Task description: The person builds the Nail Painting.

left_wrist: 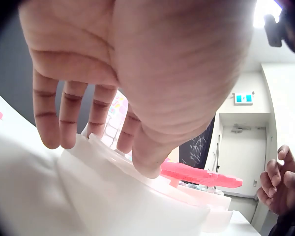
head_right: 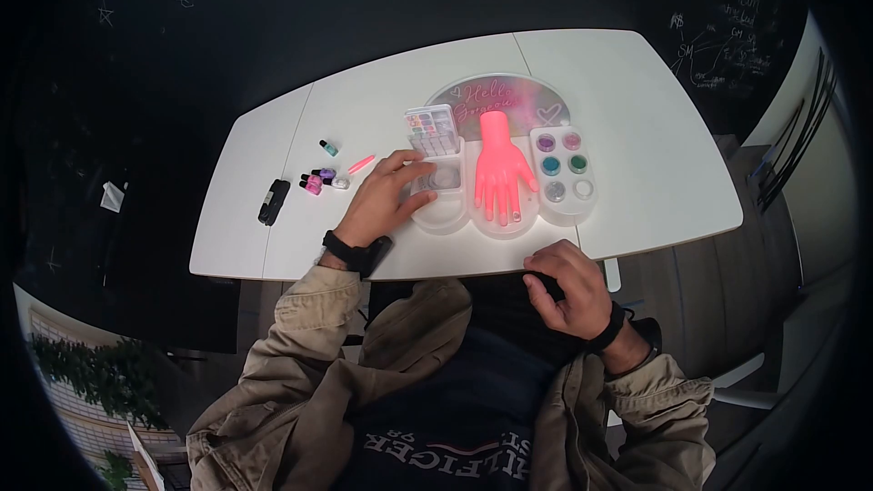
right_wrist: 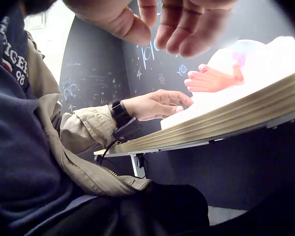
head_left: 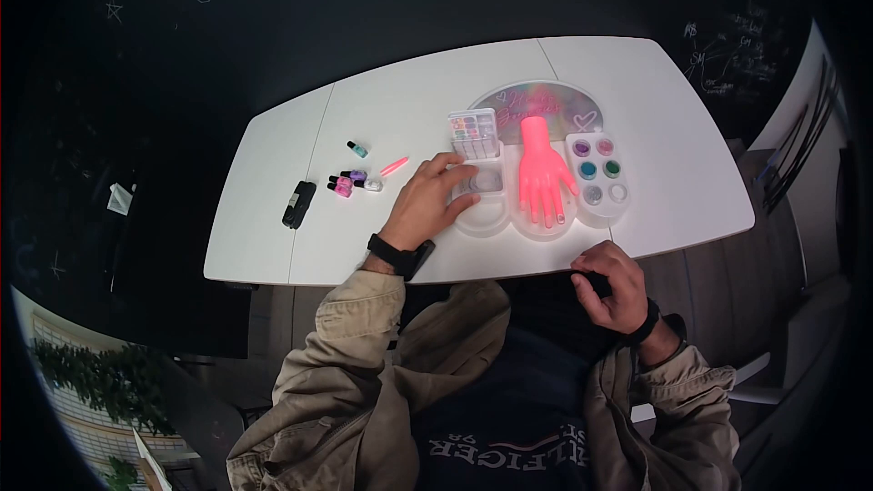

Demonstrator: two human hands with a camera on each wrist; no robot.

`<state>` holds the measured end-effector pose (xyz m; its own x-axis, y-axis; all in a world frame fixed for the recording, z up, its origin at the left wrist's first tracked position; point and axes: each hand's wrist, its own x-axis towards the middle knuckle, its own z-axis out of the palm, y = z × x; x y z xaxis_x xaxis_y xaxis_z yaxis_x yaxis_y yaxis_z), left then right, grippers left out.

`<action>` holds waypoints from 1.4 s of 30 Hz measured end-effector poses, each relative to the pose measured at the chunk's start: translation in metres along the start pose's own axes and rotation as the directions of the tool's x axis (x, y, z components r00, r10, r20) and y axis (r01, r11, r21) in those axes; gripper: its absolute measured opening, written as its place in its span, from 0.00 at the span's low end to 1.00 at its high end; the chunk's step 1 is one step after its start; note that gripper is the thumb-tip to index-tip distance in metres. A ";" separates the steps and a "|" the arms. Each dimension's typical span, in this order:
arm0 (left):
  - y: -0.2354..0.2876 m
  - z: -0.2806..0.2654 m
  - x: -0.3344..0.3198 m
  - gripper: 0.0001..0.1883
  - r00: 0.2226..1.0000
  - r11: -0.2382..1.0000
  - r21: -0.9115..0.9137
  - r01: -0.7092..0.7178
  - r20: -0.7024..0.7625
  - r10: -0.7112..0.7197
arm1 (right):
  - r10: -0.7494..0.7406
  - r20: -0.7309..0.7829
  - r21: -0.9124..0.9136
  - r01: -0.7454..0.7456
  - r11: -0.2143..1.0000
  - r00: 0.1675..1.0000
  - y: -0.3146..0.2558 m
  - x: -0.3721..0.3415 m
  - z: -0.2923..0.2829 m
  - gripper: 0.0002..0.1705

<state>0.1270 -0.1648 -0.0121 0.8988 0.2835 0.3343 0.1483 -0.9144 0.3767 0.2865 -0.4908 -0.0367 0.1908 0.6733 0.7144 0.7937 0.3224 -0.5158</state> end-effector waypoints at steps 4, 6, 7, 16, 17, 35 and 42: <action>0.002 0.003 0.001 0.22 1.000 1.000 -0.008 0.007 -0.021 -0.007 | -0.010 0.007 0.000 0.010 1.000 1.000 0.000 0.000 0.001 0.17; 0.002 0.003 0.001 0.22 1.000 1.000 -0.005 -0.003 -0.025 0.003 | -0.011 0.012 -0.004 0.011 1.000 1.000 -0.001 0.000 0.001 0.17; 0.000 0.003 0.002 0.22 1.000 1.000 -0.008 -0.009 -0.024 0.009 | -0.011 0.012 -0.005 0.011 1.000 1.000 -0.001 0.000 0.001 0.17; -0.007 -0.004 0.002 0.19 1.000 0.995 -0.102 0.005 -0.025 -0.008 | -0.026 0.005 -0.014 0.026 1.000 1.000 0.000 0.000 0.000 0.18; -0.010 -0.009 0.002 0.17 1.000 0.991 -0.136 0.008 -0.026 -0.012 | -0.029 0.003 -0.018 0.029 0.999 1.000 0.000 0.000 0.000 0.18; -0.097 -0.004 0.001 0.09 0.938 0.920 0.216 0.328 -0.189 -0.291 | -0.031 0.009 -0.012 0.031 0.999 0.999 0.002 0.000 0.001 0.18; -0.069 -0.018 0.010 0.13 0.949 0.972 0.066 0.224 -0.244 -0.202 | -0.040 0.013 -0.017 0.040 0.999 0.999 0.003 0.001 0.001 0.18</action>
<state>0.1189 -0.0939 -0.0190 0.7222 0.5237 0.4519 0.3724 -0.8449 0.3841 0.2885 -0.4889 -0.0383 0.1511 0.6686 0.7281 0.8106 0.3378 -0.4783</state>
